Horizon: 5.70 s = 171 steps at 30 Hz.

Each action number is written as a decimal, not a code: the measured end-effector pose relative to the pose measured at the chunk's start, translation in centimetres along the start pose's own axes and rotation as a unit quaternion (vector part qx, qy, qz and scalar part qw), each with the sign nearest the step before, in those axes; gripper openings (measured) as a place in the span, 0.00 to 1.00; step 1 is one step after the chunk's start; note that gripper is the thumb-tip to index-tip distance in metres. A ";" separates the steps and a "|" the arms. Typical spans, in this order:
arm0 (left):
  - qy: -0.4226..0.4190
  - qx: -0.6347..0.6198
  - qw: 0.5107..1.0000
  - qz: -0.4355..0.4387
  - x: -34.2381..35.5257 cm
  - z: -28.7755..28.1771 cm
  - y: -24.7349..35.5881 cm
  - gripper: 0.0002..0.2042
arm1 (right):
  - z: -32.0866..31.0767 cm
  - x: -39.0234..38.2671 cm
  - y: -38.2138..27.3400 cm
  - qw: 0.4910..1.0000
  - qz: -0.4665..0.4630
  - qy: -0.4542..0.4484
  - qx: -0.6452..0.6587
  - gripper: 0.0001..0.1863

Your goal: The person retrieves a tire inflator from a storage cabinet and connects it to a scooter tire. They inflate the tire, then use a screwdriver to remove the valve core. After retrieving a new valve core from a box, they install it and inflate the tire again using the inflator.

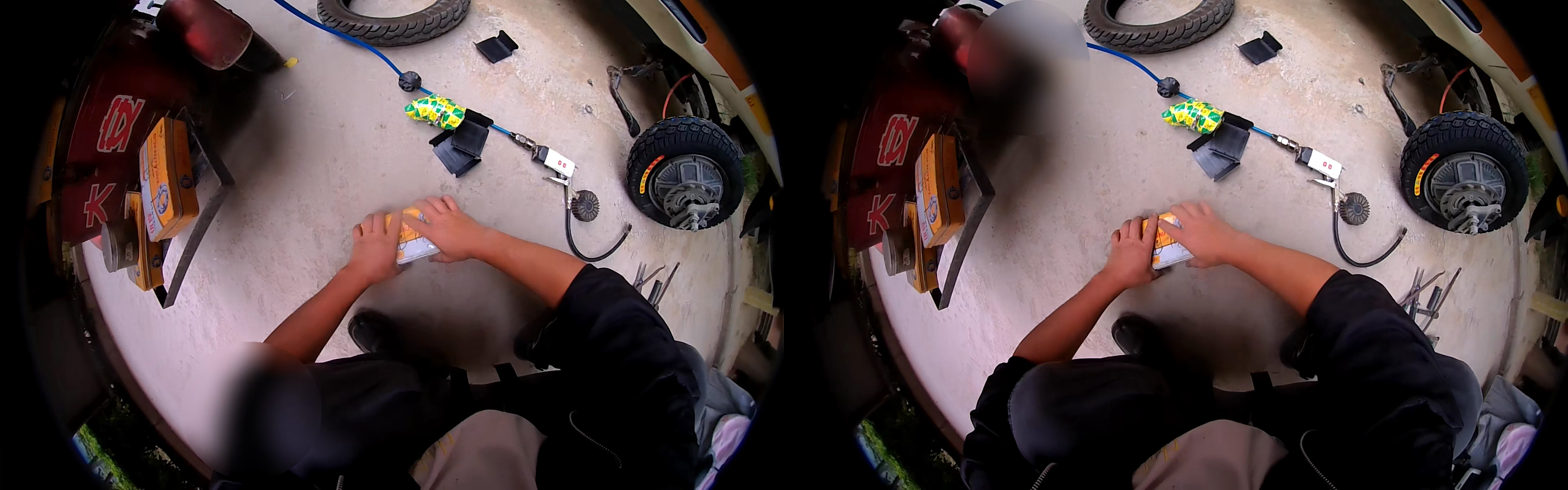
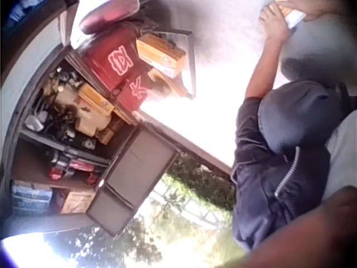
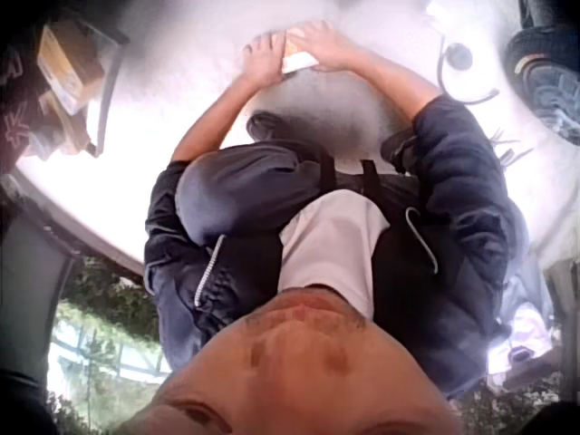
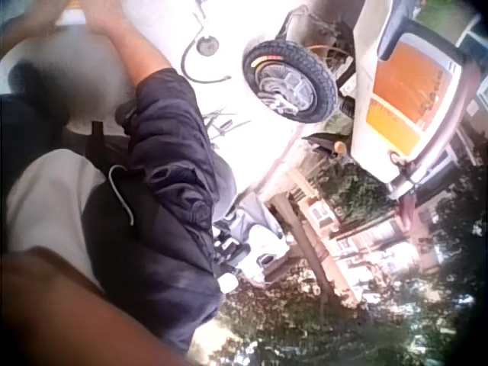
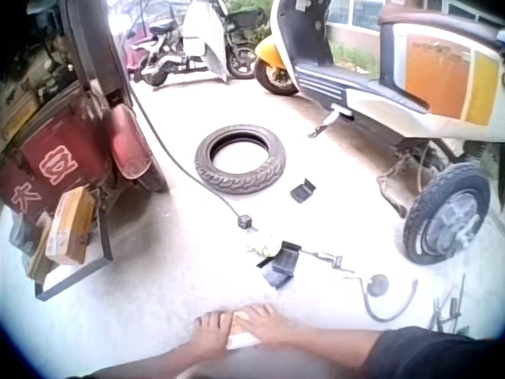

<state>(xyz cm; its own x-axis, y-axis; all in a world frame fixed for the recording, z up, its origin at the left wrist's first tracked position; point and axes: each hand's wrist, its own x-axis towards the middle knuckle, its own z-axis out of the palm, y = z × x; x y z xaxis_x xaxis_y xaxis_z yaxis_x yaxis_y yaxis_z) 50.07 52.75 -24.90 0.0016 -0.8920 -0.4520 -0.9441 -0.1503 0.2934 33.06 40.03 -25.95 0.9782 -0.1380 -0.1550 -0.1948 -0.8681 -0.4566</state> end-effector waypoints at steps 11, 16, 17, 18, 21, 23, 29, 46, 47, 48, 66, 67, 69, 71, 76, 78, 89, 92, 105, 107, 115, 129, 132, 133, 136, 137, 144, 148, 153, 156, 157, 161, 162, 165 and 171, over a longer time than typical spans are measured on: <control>-0.122 -0.418 0.899 -0.053 3.3 -6.7 -8.0 0.31 | -2.3 -2.5 1.9 0.943 0.135 0.247 0.178 0.18; 0.150 -0.260 0.952 -0.058 0.8 -4.5 -8.6 0.28 | 0.4 -2.7 -1.0 0.976 0.046 0.190 0.095 0.04; 0.211 -0.204 0.955 -0.038 0.5 -4.1 -8.4 0.28 | 1.0 -2.4 -1.4 0.981 0.035 0.176 0.075 0.04; 0.270 -0.146 0.951 -0.019 0.1 -3.8 -8.2 0.27 | 1.8 -2.1 -1.8 0.983 0.028 0.169 0.065 0.02; 0.219 -0.097 0.970 -0.042 -2.8 -1.9 -4.6 0.13 | 3.5 -1.1 -2.6 0.988 0.009 0.153 0.024 0.03; 0.164 -0.105 0.980 -0.040 -3.8 -0.6 -2.5 0.09 | 4.0 -0.5 -3.1 0.989 -0.004 0.149 -0.012 0.03; 0.185 -0.063 0.980 -0.029 -2.8 3.2 -1.4 0.06 | 4.4 0.8 -4.1 0.985 0.010 0.150 -0.083 0.04; 0.094 -0.219 0.931 0.277 7.4 -24.4 25.6 0.06 | -24.7 -20.5 3.3 0.970 0.102 0.207 -0.071 0.05; 0.154 -0.153 0.915 0.341 8.2 -24.9 28.2 0.07 | -25.6 -22.7 4.0 0.971 0.146 0.187 -0.038 0.05; 0.161 -0.097 0.904 0.383 9.0 -25.3 30.1 0.09 | -26.4 -24.8 4.8 0.969 0.185 0.166 -0.002 0.05; -0.212 -0.016 0.976 -0.051 5.1 -14.5 16.8 0.18 | -21.7 -56.9 25.8 0.585 0.344 0.703 0.214 0.09; -0.221 -0.013 0.974 -0.055 4.5 -13.7 15.9 0.17 | -22.0 -57.1 25.5 0.590 0.338 0.703 0.209 0.09; -0.267 0.010 0.959 -0.097 3.0 -12.0 12.6 0.18 | -22.4 -57.0 25.2 0.598 0.332 0.696 0.219 0.09; -0.346 0.049 0.922 -0.166 2.4 -10.1 10.4 0.20 | -21.8 -56.7 25.5 0.620 0.326 0.680 0.216 0.09; -0.203 -0.099 0.969 -0.098 1.3 -8.3 12.2 0.15 | -21.6 -56.6 25.6 0.618 0.340 0.682 0.193 0.08; -0.193 -0.127 0.964 -0.130 1.2 -8.7 13.3 0.14 | -21.4 -56.7 25.8 0.619 0.332 0.684 0.200 0.08; -0.265 -0.244 0.913 -0.192 -4.0 -12.8 18.2 0.17 | -20.6 -56.5 26.1 0.595 0.326 0.699 0.225 0.10; -0.223 -0.302 0.905 -0.201 -3.7 -12.2 18.4 0.18 | -20.8 -56.6 26.0 0.607 0.334 0.690 0.209 0.09; -0.247 -0.300 0.907 -0.163 -0.3 -12.5 18.9 0.20 | -21.3 -56.7 25.9 0.572 0.340 0.702 0.254 0.11; -0.249 -0.294 0.908 -0.162 -0.1 -12.6 19.0 0.19 | -21.3 -56.1 26.0 0.561 0.363 0.708 0.227 0.09; -0.249 -0.294 0.911 -0.148 0.1 -12.5 18.5 0.19 | -21.3 -55.5 26.1 0.546 0.435 0.701 0.147 0.09; -0.251 -0.298 0.908 -0.157 0.5 -12.9 19.3 0.20 | -20.7 -55.4 26.8 0.525 0.329 0.746 0.246 0.08; -0.247 -0.296 0.908 -0.165 0.4 -12.8 19.4 0.19 | -21.0 -55.3 26.7 0.545 0.305 0.733 0.269 0.09; -0.247 -0.296 0.908 -0.167 0.4 -12.8 19.5 0.19 | -20.9 -55.4 26.7 0.543 0.324 0.732 0.256 0.09; -0.246 -0.291 0.910 -0.164 0.6 -12.9 19.8 0.19 | -20.8 -55.6 26.6 0.542 0.389 0.717 0.204 0.09; -0.245 -0.287 0.912 -0.162 0.7 -13.0 19.9 0.19 | -20.7 -55.6 26.6 0.547 0.414 0.705 0.181 0.09; -0.246 -0.284 0.912 -0.162 0.9 -13.1 20.1 0.19 | -20.6 -55.5 26.6 0.548 0.323 0.731 0.247 0.10; -0.245 -0.283 0.914 -0.154 1.1 -13.1 20.0 0.19 | -20.8 -55.4 26.9 0.550 0.359 0.723 0.212 0.09; -0.251 -0.272 0.917 -0.152 1.2 -13.0 19.9 0.19 | -20.0 -55.3 27.1 0.544 0.302 0.750 0.223 0.11; -0.254 -0.268 0.915 -0.160 1.4 -13.2 20.1 0.20 | -20.5 -55.2 26.7 0.533 0.421 0.710 0.184 0.12; -0.252 -0.268 0.916 -0.161 1.4 -13.2 20.1 0.20 | -20.5 -55.1 26.7 0.530 0.388 0.727 0.200 0.12; -0.254 -0.271 0.915 -0.160 1.4 -13.2 19.9 0.21 | -20.0 -55.4 26.8 0.540 0.306 0.748 0.236 0.13; -0.255 -0.269 0.915 -0.160 1.5 -13.2 20.0 0.21 | -19.8 -55.5 26.8 0.549 0.302 0.743 0.237 0.13; -0.258 -0.269 0.914 -0.162 1.4 -13.3 20.1 0.21 | -20.4 -55.0 26.5 0.530 0.385 0.728 0.205 0.11; -0.248 -0.297 0.908 -0.161 1.3 -13.1 19.9 0.20 | -20.0 -55.1 27.0 0.546 0.310 0.743 0.232 0.08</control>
<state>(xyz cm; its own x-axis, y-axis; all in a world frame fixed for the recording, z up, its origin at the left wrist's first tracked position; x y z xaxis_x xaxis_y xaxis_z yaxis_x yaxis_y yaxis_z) 35.59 42.99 -8.57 -0.0410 -0.4810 -0.8757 -0.5767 -0.7043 0.4139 -24.73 14.64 -12.23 -0.3753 -0.8704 0.3188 -0.1818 -0.2681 -0.9461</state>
